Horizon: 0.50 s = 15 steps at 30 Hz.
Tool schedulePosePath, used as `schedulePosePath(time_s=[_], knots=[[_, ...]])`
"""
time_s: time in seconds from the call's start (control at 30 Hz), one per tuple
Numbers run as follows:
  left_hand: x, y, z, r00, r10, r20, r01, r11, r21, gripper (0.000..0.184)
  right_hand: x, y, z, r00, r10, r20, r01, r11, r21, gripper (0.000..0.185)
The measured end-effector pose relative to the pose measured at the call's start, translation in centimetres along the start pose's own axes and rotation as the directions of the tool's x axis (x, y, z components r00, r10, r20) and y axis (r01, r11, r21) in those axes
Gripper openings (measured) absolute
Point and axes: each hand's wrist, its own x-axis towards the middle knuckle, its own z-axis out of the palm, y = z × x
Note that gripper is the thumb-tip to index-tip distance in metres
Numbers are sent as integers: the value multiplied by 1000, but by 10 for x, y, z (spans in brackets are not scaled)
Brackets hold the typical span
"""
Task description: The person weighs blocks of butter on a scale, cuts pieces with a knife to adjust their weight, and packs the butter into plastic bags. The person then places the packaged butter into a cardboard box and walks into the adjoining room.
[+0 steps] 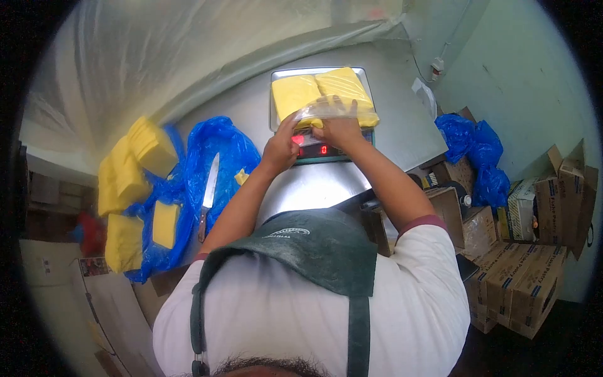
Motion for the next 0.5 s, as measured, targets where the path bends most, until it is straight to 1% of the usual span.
schedulePosePath(time_s=[0.03,0.07,0.1,0.13,0.17,0.2,0.23,0.27,0.3,0.33,0.37,0.4,0.43,0.47,0.5], knots=[[0,-2,1,1000,-21,-22,21,1000,7,57,0,4,2,1000,4,-2,-4,1000,-1,65],[1,-5,-1,1000,-17,-17,17,1000,8,57,-1,7,4,996,-78,-35,78,997,22,60],[2,-10,-5,999,35,32,-34,999,-21,50,-3,11,6,985,-156,-70,159,986,42,55],[5,-14,-9,993,89,76,-85,995,-52,43,-12,16,8,986,-151,-75,154,987,41,55],[13,0,-25,993,94,76,-90,995,-49,43,-28,21,10,977,-186,-104,201,967,157,51],[15,17,-42,987,-32,160,36,999,-19,37,-44,23,13,967,-216,-133,245,930,274,46],[19,29,-53,958,-159,238,158,987,23,33,-57,24,12,968,-211,-135,242,929,279,46],[26,30,-52,958,-157,241,155,988,27,33,-68,25,11,948,-144,-285,216,946,242,44],[37,30,-48,995,-16,96,10,998,69,34,-75,27,11,900,-79,-428,183,961,208,42],[50,30,-40,990,134,-44,-128,983,129,37,-78,27,12,900,-75,-429,179,962,208,42],[65,34,-27,999,43,-30,-41,997,69,35,-81,26,15,898,5,-440,63,988,141,44],[83,38,-13,997,-6,75,1,998,62,37,-85,24,18,887,83,-455,-56,996,73,46],[103,44,1,982,-51,179,41,997,59,40,-85,23,27,896,100,-433,-89,995,47,51],[124,53,15,934,-136,329,118,990,75,46,-84,18,28,896,106,-431,-95,994,47,51],[141,65,30,864,-251,437,173,962,211,46,-81,11,27,901,137,-412,-143,990,18,53]])
